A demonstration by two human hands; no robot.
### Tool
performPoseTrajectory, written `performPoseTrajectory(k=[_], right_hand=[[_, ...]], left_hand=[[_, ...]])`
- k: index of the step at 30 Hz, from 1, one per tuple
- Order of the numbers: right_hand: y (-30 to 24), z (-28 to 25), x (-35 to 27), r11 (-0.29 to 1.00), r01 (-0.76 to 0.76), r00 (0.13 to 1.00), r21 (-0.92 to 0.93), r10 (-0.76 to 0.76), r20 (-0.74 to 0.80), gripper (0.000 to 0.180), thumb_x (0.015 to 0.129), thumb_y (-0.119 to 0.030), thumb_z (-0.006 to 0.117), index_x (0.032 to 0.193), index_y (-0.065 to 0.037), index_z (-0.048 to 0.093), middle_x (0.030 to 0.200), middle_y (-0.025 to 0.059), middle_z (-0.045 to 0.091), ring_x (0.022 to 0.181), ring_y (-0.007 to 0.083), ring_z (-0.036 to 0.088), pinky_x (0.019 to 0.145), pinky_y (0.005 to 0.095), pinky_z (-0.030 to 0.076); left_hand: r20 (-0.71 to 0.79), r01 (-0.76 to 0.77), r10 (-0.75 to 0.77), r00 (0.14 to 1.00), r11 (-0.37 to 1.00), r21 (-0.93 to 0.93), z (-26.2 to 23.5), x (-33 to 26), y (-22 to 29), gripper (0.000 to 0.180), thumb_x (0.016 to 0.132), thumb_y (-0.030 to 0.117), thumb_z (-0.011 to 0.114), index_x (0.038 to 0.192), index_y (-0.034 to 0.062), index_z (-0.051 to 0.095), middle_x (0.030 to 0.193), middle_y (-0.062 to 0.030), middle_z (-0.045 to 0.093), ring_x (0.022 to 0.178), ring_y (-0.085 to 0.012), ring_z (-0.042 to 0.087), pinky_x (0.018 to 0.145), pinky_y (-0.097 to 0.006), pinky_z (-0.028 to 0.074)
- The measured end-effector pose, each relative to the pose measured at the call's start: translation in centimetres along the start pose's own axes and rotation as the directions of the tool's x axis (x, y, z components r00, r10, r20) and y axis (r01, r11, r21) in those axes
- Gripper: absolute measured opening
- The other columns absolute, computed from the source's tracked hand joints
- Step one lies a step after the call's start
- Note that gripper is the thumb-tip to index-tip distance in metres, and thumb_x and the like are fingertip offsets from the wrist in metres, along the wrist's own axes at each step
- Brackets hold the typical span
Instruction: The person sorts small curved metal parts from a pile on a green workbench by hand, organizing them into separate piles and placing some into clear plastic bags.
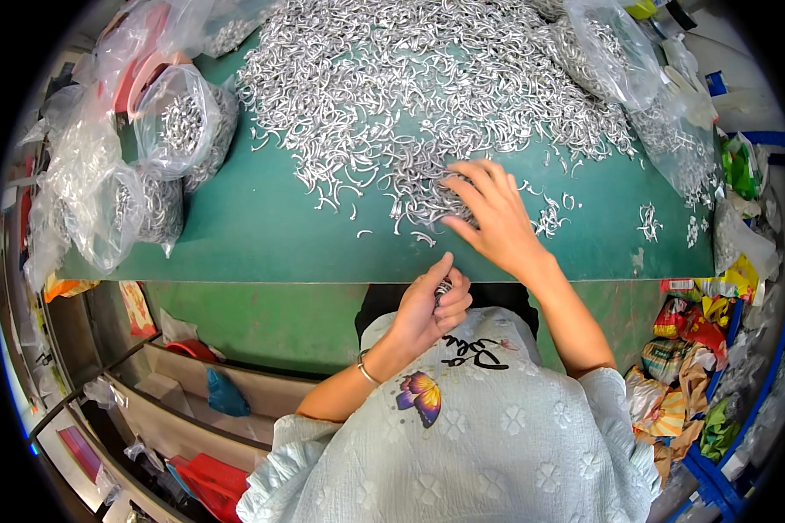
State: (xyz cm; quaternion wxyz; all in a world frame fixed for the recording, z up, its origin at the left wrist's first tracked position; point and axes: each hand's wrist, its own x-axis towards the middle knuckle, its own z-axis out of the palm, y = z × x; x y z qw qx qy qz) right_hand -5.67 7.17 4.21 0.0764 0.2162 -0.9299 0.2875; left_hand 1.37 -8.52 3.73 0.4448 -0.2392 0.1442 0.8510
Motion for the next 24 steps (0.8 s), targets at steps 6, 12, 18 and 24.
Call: performPoseTrajectory(k=[6, 12, 18, 24], right_hand=[[3.1, -2.1, -2.2, 0.869, -0.312, 0.931, 0.383, 0.360, -0.057, 0.028, 0.075, 0.003, 0.063, 0.102, -0.001, 0.055, 0.093, 0.0065, 0.060, 0.081, 0.0164, 0.057, 0.068, 0.0276, 0.046], [5.6, -5.5, -2.8, 0.399, -0.483, 0.704, 0.780, 0.706, 0.074, 0.020, 0.090, -0.006, 0.051, 0.107, 0.004, 0.055, 0.086, 0.0045, 0.060, 0.071, 0.0060, 0.054, 0.056, 0.0213, 0.046], [3.9, -6.7, -3.1, 0.914, -0.389, 0.897, -0.117, 0.347, -0.276, 0.017, 0.079, -0.002, 0.058, 0.096, -0.003, 0.061, 0.104, 0.0110, 0.058, 0.098, 0.0315, 0.051, 0.084, 0.0387, 0.040], [0.4, -4.2, -2.8, 0.978, -0.180, 0.983, -0.101, 0.174, -0.059, 0.019, 0.071, -0.007, 0.067, 0.088, -0.007, 0.059, 0.094, 0.0047, 0.054, 0.091, 0.0236, 0.049, 0.079, 0.0353, 0.034]], left_hand=[[-0.030, 0.024, -0.023, 0.999, 0.999, 0.022, -0.2, -0.4, 0.4, 0.034, 0.095, 0.035, 0.042, 0.072, 0.0111, 0.050, 0.056, 0.0048, 0.028, 0.046, -0.0053, 0.023, 0.039, -0.020, 0.019], [0.002, 0.024, -0.025, 1.000, 0.999, 0.039, -0.2, -0.2, 0.3, 0.033, 0.096, 0.033, 0.040, 0.072, 0.0109, 0.049, 0.055, 0.0048, 0.027, 0.046, -0.0052, 0.022, 0.039, -0.020, 0.019], [0.049, 0.017, -0.018, 0.999, 0.999, 0.034, -0.4, -0.2, 0.3, 0.031, 0.096, 0.031, 0.042, 0.078, 0.0075, 0.053, 0.055, 0.0038, 0.029, 0.044, -0.0048, 0.024, 0.038, -0.019, 0.018], [0.047, 0.001, -0.004, 0.999, 0.999, 0.050, 0.0, -0.1, 0.4, 0.028, 0.096, 0.026, 0.040, 0.098, 0.0029, 0.055, 0.059, 0.0014, 0.033, 0.046, -0.0061, 0.027, 0.037, -0.020, 0.021]])
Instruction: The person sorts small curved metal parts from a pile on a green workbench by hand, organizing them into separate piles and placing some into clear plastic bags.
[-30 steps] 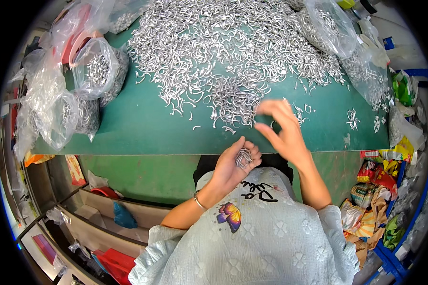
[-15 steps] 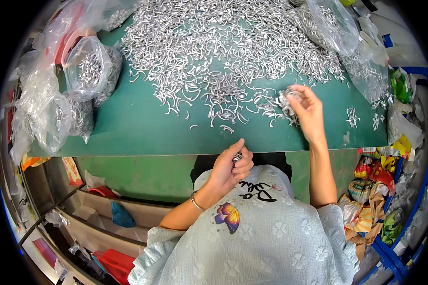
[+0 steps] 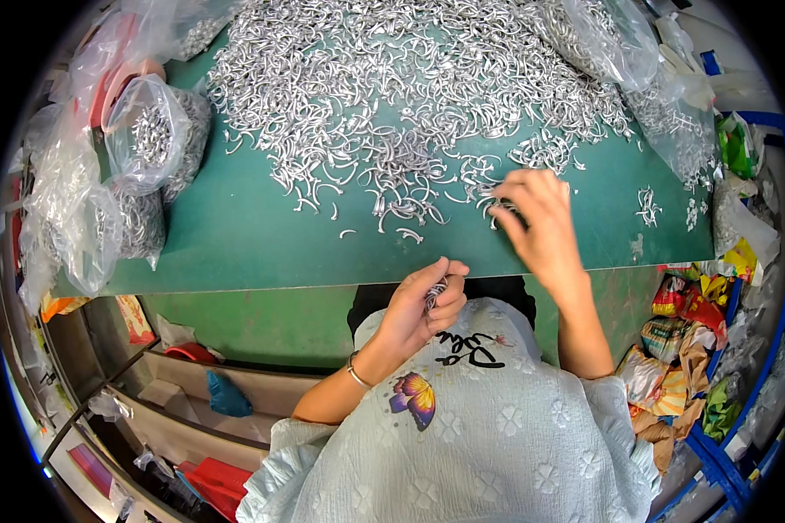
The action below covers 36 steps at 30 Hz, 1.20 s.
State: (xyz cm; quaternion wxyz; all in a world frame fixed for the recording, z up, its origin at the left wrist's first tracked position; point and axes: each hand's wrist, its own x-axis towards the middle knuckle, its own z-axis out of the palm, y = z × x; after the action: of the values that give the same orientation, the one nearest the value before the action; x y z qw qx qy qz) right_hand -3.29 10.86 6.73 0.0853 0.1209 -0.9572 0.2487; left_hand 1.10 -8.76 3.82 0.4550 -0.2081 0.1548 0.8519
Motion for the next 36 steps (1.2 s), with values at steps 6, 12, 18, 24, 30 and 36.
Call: performPoseTrajectory(k=[6, 12, 18, 24, 30, 36], right_hand=[[-0.3, 0.8, -0.1, 0.995, 0.027, 0.995, -0.095, -0.017, 0.103, 0.018, 0.071, -0.008, 0.066, 0.087, -0.007, 0.057, 0.092, 0.0046, 0.049, 0.090, 0.0231, 0.045, 0.080, 0.0372, 0.033], [-0.2, 1.2, 0.3, 0.993, 0.027, 0.995, -0.116, -0.016, 0.096, 0.015, 0.074, -0.007, 0.064, 0.087, -0.005, 0.057, 0.089, 0.0060, 0.051, 0.088, 0.0237, 0.048, 0.080, 0.0373, 0.035], [0.8, 1.4, 0.1, 0.708, -0.306, 0.925, 0.636, 0.379, 0.024, 0.008, 0.080, 0.000, 0.058, 0.089, 0.000, 0.057, 0.079, 0.0102, 0.060, 0.073, 0.0268, 0.057, 0.067, 0.0314, 0.045], [-1.5, 4.2, 1.4, 0.988, 0.104, 0.992, -0.114, -0.096, 0.077, 0.016, 0.079, -0.008, 0.060, 0.093, -0.003, 0.057, 0.078, 0.0101, 0.056, 0.076, 0.0261, 0.053, 0.067, 0.0362, 0.038], [-0.9, 1.4, 1.6, 0.440, -0.361, 0.918, 0.823, 0.321, 0.231, 0.010, 0.091, -0.011, 0.048, 0.088, -0.002, 0.052, 0.077, 0.0013, 0.048, 0.067, 0.0093, 0.041, 0.058, 0.0237, 0.036], [1.5, 2.1, 3.3, -0.200, -0.414, 0.872, 0.888, 0.194, 0.450, 0.012, 0.087, -0.014, 0.055, 0.090, -0.003, 0.053, 0.068, 0.0048, 0.050, 0.054, 0.0149, 0.042, 0.049, 0.0271, 0.036]], left_hand=[[-0.014, -0.012, 0.012, 1.000, 1.000, 0.011, -0.1, 0.0, 0.0, 0.027, 0.096, 0.026, 0.040, 0.099, 0.0031, 0.055, 0.061, 0.0017, 0.035, 0.050, -0.0061, 0.029, 0.040, -0.019, 0.024], [-0.008, -0.017, 0.017, 1.000, 1.000, 0.002, 0.0, 0.2, 0.0, 0.026, 0.096, 0.024, 0.040, 0.097, 0.0036, 0.055, 0.061, 0.0022, 0.034, 0.050, -0.0064, 0.030, 0.041, -0.020, 0.026], [0.002, -0.030, 0.030, 1.000, 0.999, -0.021, -0.5, -0.2, 0.0, 0.026, 0.096, 0.024, 0.040, 0.097, 0.0037, 0.055, 0.061, 0.0020, 0.033, 0.051, -0.0065, 0.030, 0.042, -0.020, 0.027], [-0.001, -0.038, 0.038, 0.999, 0.999, 0.005, -0.2, -0.3, 0.0, 0.025, 0.096, 0.024, 0.040, 0.097, 0.0039, 0.055, 0.061, 0.0017, 0.033, 0.051, -0.0066, 0.030, 0.043, -0.020, 0.027], [-0.001, -0.060, 0.060, 0.998, 0.996, -0.060, -1.0, -0.6, 0.0, 0.025, 0.096, 0.024, 0.040, 0.097, 0.0037, 0.055, 0.061, 0.0019, 0.033, 0.051, -0.0064, 0.030, 0.043, -0.020, 0.027], [0.008, -0.058, 0.058, 0.998, 0.998, -0.024, -0.7, -0.5, 0.1, 0.024, 0.096, 0.023, 0.040, 0.097, 0.0034, 0.054, 0.061, 0.0019, 0.034, 0.051, -0.0064, 0.031, 0.043, -0.020, 0.027]])
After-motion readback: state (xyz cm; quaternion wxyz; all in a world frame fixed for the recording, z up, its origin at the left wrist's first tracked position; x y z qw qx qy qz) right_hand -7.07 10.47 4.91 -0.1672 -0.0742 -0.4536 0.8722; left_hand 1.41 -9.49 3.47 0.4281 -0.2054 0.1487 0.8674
